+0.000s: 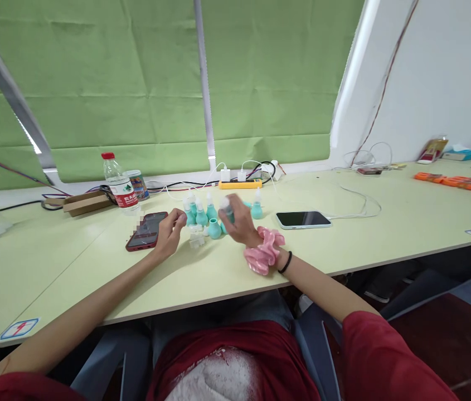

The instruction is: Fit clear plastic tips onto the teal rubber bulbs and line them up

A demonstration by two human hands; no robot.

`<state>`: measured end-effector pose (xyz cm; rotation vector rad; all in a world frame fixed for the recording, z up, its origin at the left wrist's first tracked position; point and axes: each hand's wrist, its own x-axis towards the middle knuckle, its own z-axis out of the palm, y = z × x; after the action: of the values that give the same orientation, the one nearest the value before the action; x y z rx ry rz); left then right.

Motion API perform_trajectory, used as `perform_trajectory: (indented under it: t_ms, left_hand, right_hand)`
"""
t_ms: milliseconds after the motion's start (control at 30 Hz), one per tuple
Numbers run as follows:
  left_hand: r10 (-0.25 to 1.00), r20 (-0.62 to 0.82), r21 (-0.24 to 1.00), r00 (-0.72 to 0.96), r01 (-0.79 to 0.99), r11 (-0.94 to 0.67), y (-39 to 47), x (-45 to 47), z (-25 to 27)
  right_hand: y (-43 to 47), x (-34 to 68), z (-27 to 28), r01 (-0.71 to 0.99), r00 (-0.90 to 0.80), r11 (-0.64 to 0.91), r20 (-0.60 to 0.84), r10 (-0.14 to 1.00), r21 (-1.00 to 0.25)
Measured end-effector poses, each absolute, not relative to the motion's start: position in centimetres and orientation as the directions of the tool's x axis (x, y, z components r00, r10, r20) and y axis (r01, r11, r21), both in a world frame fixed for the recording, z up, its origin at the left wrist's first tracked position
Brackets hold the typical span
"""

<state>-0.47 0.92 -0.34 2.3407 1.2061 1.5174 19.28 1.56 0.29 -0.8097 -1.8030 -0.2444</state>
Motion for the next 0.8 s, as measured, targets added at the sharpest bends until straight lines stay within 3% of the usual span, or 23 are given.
perform_trajectory:
  t_ms: [100, 200, 300, 467, 567, 667, 733, 800]
  left_hand:
    - [0.633, 0.722, 0.507, 0.279, 0.408, -0.759, 0.1, -0.4, 0.1]
    - [0.647, 0.644, 0.515, 0.408, 0.394, -0.761, -0.3, 0.0, 0.0]
    - [0.721, 0.529, 0.606, 0.447, 0.396, -0.69, -0.5, 0.7, 0.0]
    - [0.859, 0.259, 0.931, 0.441, 0.124, -0.344, -0.5, 1.4, 0.6]
    - [0.882, 0.215, 0.963, 0.418, 0.061, -0.264, -0.2, 0.9, 1.1]
    - [0.862, 0.351, 0.827, 0.366, 0.311, -0.468, 0.3, 0.2, 1.2]
    - [0.829, 0.414, 0.599, 0.376, 0.573, -0.559, 0.6, -0.2, 0.8]
    - [0.827, 0.394, 0.389, 0.401, 0.742, -0.546, 0.9, -0.3, 0.3]
  right_hand:
    - [0.5, 18.0, -0.6, 0.56, -0.453, 0.821, 0.79, 0.414, -0.109]
    - [0.5, 17.5, -1.6, 0.543, -0.573, 0.839, 0.714, 0.401, -0.035]
    - [0.7, 17.5, -1.9, 0.534, -0.58, 0.844, 0.707, 0.405, -0.045]
    - [0.4, 17.5, -1.7, 0.509, -0.546, 0.859, 0.748, 0.378, -0.062]
    - [0.3, 17.6, -1.6, 0.474, -0.523, 0.879, 0.786, 0.33, -0.054]
    - [0.3, 17.6, -1.4, 0.436, -0.513, 0.891, 0.779, 0.362, -0.126]
    - [0.4, 17.7, -1.3, 0.395, -0.562, 0.903, 0.734, 0.382, -0.168]
    - [0.4, 17.8, -1.2, 0.364, -0.608, 0.908, 0.686, 0.401, -0.208]
